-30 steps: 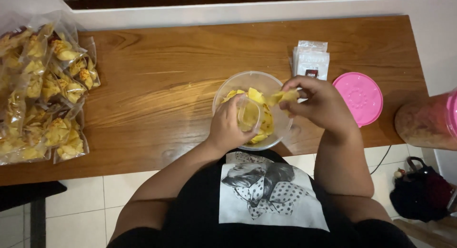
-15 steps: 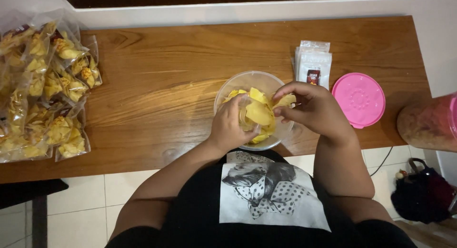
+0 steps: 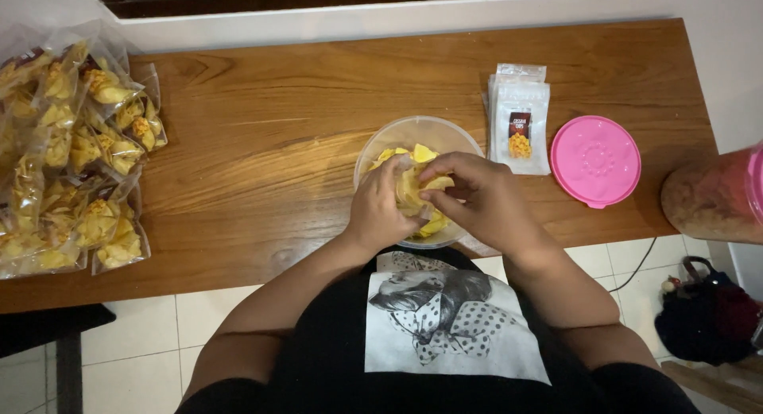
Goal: Manually packing cassava chips from a large bowl into small individual plastic bags.
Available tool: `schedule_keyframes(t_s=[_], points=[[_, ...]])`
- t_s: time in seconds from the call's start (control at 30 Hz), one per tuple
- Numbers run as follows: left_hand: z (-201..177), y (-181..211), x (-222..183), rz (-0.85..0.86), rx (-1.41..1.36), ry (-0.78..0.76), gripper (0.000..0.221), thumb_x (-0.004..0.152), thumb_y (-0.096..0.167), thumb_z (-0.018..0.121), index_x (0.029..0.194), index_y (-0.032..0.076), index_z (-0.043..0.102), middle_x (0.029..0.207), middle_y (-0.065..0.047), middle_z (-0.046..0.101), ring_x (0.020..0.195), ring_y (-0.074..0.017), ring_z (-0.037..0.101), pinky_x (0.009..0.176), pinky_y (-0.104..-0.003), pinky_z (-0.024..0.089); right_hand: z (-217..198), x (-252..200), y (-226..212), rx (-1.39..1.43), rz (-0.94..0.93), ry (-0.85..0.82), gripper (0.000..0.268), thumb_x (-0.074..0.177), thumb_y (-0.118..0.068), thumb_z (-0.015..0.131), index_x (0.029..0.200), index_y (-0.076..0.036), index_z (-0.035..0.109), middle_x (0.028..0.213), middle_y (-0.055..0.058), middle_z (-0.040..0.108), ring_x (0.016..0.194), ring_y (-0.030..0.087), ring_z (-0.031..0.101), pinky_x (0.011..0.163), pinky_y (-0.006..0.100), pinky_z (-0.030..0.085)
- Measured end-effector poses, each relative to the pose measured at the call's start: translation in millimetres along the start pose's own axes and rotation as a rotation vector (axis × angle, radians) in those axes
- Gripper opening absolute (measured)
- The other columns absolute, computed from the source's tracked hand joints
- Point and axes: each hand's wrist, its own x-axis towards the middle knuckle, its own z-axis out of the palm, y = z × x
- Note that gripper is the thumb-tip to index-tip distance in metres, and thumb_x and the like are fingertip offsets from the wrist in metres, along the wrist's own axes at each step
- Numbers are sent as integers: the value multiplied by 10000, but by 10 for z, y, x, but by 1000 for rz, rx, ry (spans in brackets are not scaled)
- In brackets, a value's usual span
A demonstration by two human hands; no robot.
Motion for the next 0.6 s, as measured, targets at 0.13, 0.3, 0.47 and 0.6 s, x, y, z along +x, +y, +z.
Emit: schedule_keyframes(t_s=[0.13,0.3,0.47,0.6], points=[[-57,37,-1,-8,-17,-22,849,608,317,850,1324,11,511,1067,-155,664,987,-367,695,924,-467,534,-40,-36,-129,-115,19,-10,271,786,46,793,1037,-38,737,980,186,732,989,428,724,738,429,643],[-58,74,13,-14,-27,5,876,593,368,878,1315,20,525,1049,-150,670,969,-356,701,912,-458,541,0,-10,-212,-82,27,-51,247,799,101,725,1026,2,722,955,249,718,974,467,718,730,464,647],[30,-4,-4,-5,47,43,817,642,475,852,1273,45,562,1027,-103,667,954,-298,709,906,-405,544,-6,28,-24,-9,-25,36,192,813,69,762,971,-35,731,973,146,729,982,320,739,732,346,638],[-5,13,12,-7,8,28,830,612,452,873,1267,49,562,1028,-106,671,955,-308,709,905,-418,549,-48,51,10,-20,-59,40,165,804,45,791,938,-29,728,966,146,722,937,309,749,723,325,635]])
